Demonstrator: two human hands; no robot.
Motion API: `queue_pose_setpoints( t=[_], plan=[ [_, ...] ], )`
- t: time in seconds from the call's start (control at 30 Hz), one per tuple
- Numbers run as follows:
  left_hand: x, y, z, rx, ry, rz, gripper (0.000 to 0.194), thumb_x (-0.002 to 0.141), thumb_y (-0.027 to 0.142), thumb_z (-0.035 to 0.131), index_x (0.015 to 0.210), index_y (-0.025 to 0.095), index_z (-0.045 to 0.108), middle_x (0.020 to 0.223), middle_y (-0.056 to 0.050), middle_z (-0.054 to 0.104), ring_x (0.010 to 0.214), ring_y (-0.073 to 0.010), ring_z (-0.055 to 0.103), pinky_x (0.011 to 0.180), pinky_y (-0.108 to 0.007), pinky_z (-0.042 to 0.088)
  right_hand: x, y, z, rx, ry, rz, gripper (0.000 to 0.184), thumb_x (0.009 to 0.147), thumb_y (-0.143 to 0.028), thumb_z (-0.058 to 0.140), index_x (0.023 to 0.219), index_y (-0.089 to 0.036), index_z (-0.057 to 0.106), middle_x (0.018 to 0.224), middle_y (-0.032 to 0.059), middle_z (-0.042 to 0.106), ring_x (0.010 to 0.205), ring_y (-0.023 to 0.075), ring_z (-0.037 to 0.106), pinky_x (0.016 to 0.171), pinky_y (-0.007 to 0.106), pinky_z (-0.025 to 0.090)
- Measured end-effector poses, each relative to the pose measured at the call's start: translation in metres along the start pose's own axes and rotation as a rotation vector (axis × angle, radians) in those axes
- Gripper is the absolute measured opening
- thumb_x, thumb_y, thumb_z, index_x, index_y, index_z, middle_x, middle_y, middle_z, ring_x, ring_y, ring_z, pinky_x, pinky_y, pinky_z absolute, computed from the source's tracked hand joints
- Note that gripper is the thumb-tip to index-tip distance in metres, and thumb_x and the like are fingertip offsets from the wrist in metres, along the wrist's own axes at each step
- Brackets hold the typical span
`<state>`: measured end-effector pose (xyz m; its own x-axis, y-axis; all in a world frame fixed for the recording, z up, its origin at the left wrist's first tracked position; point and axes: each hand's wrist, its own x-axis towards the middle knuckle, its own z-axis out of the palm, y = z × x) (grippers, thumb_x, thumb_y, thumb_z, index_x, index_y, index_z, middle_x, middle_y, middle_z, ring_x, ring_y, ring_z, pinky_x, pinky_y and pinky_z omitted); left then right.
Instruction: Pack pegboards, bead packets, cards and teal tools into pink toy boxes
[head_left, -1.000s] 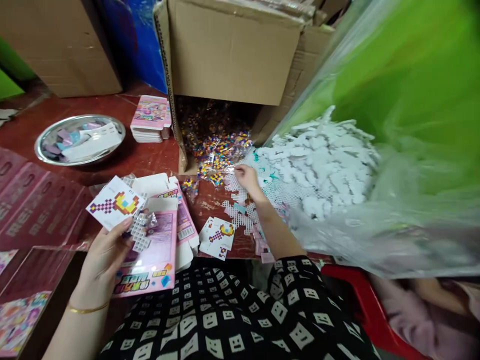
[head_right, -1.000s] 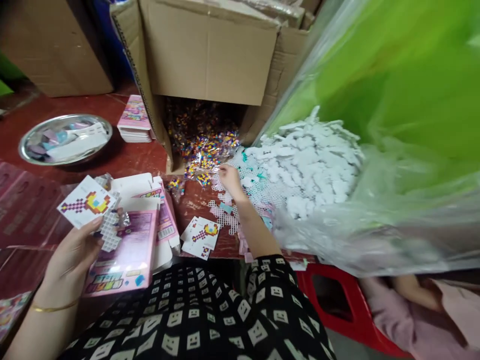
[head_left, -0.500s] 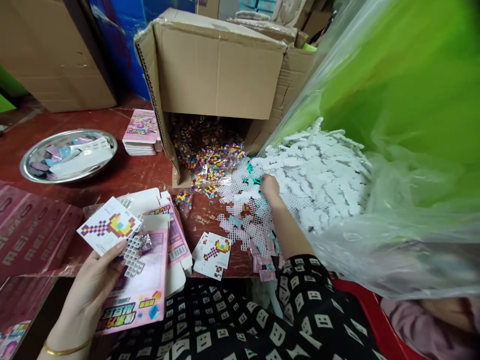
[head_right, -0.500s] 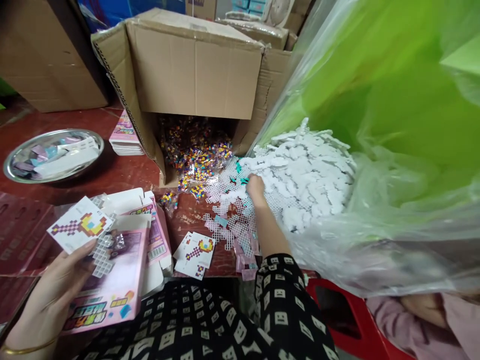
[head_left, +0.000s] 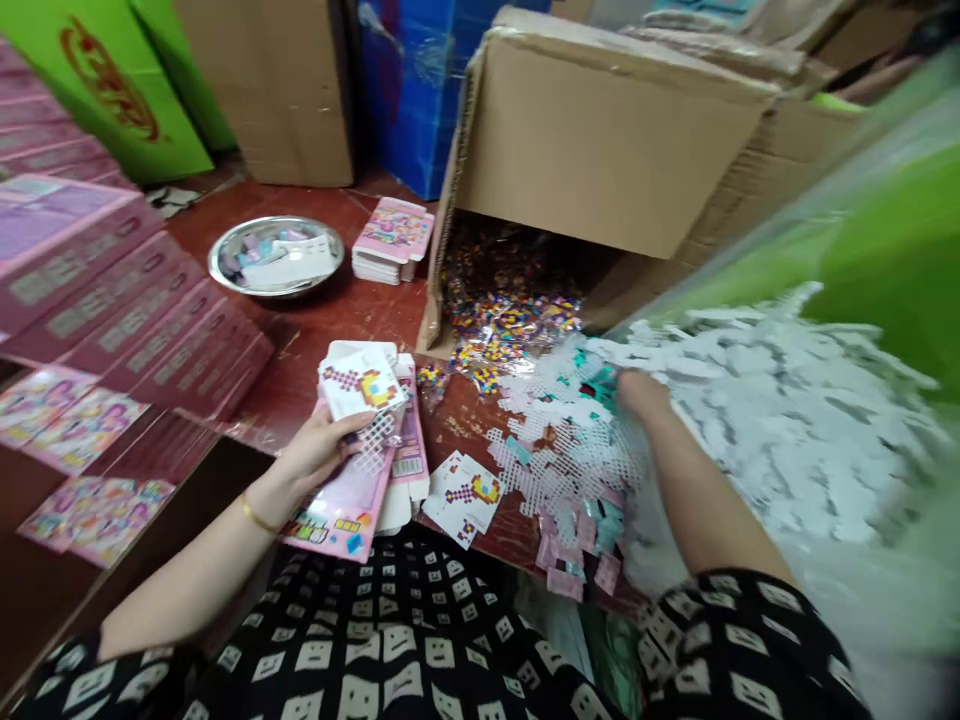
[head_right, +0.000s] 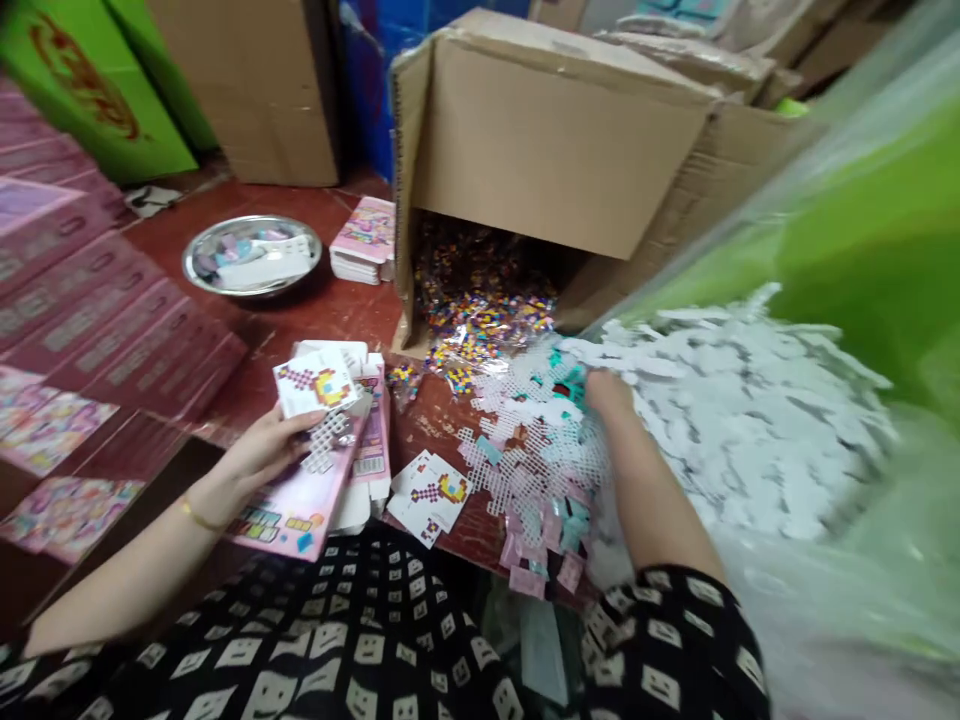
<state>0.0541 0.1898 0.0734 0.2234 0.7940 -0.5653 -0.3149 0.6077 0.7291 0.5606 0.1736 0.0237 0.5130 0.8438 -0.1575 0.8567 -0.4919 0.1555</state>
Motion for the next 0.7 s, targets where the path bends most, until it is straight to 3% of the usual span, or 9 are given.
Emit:
queue_pose_setpoints(
  t=[0.1, 0.17, 0.2, 0.27, 0.33, 0.43, 0.5, 0.6, 0.7],
  plan=[
    [0.002, -0.005, -0.003, 0.007, -0.046, 0.01, 0.037, 0.066, 0.002, 0.083, 0.098, 0.014, 0.069, 0.091, -0.006, 0.078, 0.062, -0.0116, 0.072, 0.048, -0.013, 0.057, -0.009, -0.015, -0.027, 0.198, 0.077, 0.001, 0.055, 0.085, -0.012, 0.059, 0.137, -0.007, 0.044, 0.098, 0.021, 0.068, 0.077, 0.023, 0.069, 0.067, 0.032, 0.051],
    [0.002, -0.01, -0.006, 0.02, -0.076, 0.021, 0.042, 0.065, 0.006, 0.086, 0.101, 0.015, 0.067, 0.096, -0.006, 0.078, 0.066, -0.0126, 0.073, 0.05, -0.014, 0.059, -0.029, -0.046, -0.044, 0.648, 0.135, -0.088, 0.073, 0.084, -0.018, 0.062, 0.147, -0.016, 0.026, 0.096, 0.012, 0.067, 0.063, 0.0173, 0.065, 0.061, 0.031, 0.053],
    [0.002, -0.013, -0.007, 0.029, -0.093, 0.03, 0.044, 0.065, 0.008, 0.087, 0.104, 0.015, 0.066, 0.099, -0.006, 0.077, 0.069, -0.0132, 0.074, 0.051, -0.015, 0.059, -0.044, -0.068, -0.051, 0.956, 0.132, -0.166, 0.076, 0.081, -0.021, 0.066, 0.146, -0.022, 0.026, 0.092, 0.0068, 0.066, 0.056, 0.0151, 0.063, 0.058, 0.03, 0.053],
    [0.001, -0.018, -0.008, 0.052, -0.123, 0.055, 0.049, 0.065, 0.012, 0.088, 0.108, 0.016, 0.064, 0.103, -0.007, 0.076, 0.071, -0.0135, 0.073, 0.05, -0.016, 0.058, -0.079, -0.122, -0.063, 1.461, 0.008, -0.377, 0.067, 0.074, -0.03, 0.076, 0.131, -0.029, 0.041, 0.08, -0.0015, 0.065, 0.051, 0.0142, 0.061, 0.054, 0.03, 0.054],
    [-0.001, -0.021, -0.009, 0.072, -0.137, 0.069, 0.051, 0.067, 0.016, 0.088, 0.111, 0.018, 0.063, 0.106, -0.007, 0.075, 0.073, -0.0137, 0.073, 0.05, -0.016, 0.057, -0.113, -0.18, -0.071, 1.677, -0.144, -0.514, 0.052, 0.073, -0.041, 0.078, 0.116, -0.028, 0.052, 0.07, -0.0043, 0.063, 0.049, 0.0139, 0.061, 0.05, 0.029, 0.054],
    [-0.005, -0.021, -0.01, 0.062, -0.135, 0.072, 0.05, 0.076, 0.032, 0.084, 0.119, 0.02, 0.062, 0.109, -0.009, 0.074, 0.076, -0.0156, 0.072, 0.051, -0.019, 0.058, -0.147, -0.257, -0.07, 1.774, -0.283, -0.593, 0.042, 0.072, -0.046, 0.081, 0.101, -0.024, 0.06, 0.071, -0.002, 0.065, 0.052, 0.0139, 0.062, 0.053, 0.031, 0.056],
    [-0.006, -0.02, -0.012, 0.044, -0.128, 0.1, 0.052, 0.08, 0.045, 0.078, 0.123, 0.022, 0.061, 0.111, -0.01, 0.073, 0.077, -0.017, 0.072, 0.05, -0.02, 0.058, -0.155, -0.292, -0.063, 1.794, -0.295, -0.58, 0.042, 0.068, -0.049, 0.083, 0.094, -0.023, 0.063, 0.073, -0.0011, 0.066, 0.054, 0.0132, 0.061, 0.056, 0.032, 0.056],
    [-0.004, -0.019, -0.017, 0.099, -0.118, 0.181, 0.06, 0.077, 0.043, 0.082, 0.128, 0.023, 0.059, 0.111, -0.009, 0.073, 0.078, -0.0165, 0.071, 0.049, -0.018, 0.056, -0.155, -0.319, -0.05, 1.739, -0.162, -0.603, 0.043, 0.062, -0.052, 0.086, 0.086, -0.022, 0.068, 0.082, 0.0011, 0.068, 0.069, 0.0154, 0.063, 0.067, 0.034, 0.057],
    [-0.002, -0.017, -0.022, 0.167, -0.118, 0.217, 0.068, 0.073, 0.037, 0.086, 0.132, 0.022, 0.056, 0.11, -0.009, 0.073, 0.075, -0.0155, 0.069, 0.051, -0.019, 0.056, -0.149, -0.324, -0.045, 1.575, 0.025, -0.667, 0.04, 0.063, -0.052, 0.086, 0.085, -0.022, 0.07, 0.099, 0.0047, 0.065, 0.095, 0.0216, 0.063, 0.082, 0.038, 0.056]
  ],
)
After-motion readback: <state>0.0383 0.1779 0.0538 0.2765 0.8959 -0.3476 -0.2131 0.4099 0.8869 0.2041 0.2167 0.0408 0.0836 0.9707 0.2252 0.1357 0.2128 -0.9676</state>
